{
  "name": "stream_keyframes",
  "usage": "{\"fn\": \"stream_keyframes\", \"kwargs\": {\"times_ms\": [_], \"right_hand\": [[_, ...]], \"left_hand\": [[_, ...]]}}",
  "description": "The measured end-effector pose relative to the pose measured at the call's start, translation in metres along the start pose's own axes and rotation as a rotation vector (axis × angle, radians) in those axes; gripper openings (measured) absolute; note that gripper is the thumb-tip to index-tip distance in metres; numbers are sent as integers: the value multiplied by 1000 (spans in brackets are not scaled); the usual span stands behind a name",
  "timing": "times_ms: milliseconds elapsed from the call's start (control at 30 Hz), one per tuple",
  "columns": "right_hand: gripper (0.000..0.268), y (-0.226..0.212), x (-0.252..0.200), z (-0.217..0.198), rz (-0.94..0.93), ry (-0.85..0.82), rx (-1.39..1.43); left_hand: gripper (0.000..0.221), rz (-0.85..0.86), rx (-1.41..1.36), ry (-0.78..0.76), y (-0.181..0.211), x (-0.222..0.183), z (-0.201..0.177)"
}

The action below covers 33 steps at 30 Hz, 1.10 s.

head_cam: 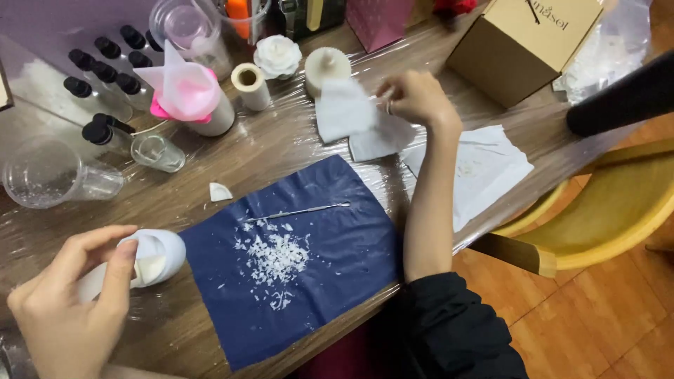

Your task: Using a small metal tool to scrape and shape a block of white wax over a protective mat.

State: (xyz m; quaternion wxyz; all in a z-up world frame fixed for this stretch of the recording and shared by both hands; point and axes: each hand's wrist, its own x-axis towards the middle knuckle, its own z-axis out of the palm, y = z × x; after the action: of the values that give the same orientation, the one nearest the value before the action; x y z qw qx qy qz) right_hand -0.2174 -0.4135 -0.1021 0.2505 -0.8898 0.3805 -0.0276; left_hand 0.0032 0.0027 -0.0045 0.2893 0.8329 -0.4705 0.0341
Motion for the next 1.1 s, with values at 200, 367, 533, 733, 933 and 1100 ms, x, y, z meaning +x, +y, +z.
{"fn": "stream_keyframes", "kwargs": {"times_ms": [200,367,533,733,933,1100], "right_hand": [[6,-44,-13,-14,-269,410,34],[11,-166,-32,19,-647,577,759],[42,-252,-72,123,-499,-19,1558],[17,-252,-63,143,7,-226,2469],[18,-246,-64,123,-146,82,2139],[24,-248,-64,131,-359,88,1498]], "left_hand": [[19,69,-87,57,22,10,-7],[40,51,-366,250,46,21,23],[52,46,-573,195,84,31,61],[32,195,-306,265,81,32,75],[41,-323,-1746,442,54,26,127],[19,-1054,-2084,362,9,28,178]]}}
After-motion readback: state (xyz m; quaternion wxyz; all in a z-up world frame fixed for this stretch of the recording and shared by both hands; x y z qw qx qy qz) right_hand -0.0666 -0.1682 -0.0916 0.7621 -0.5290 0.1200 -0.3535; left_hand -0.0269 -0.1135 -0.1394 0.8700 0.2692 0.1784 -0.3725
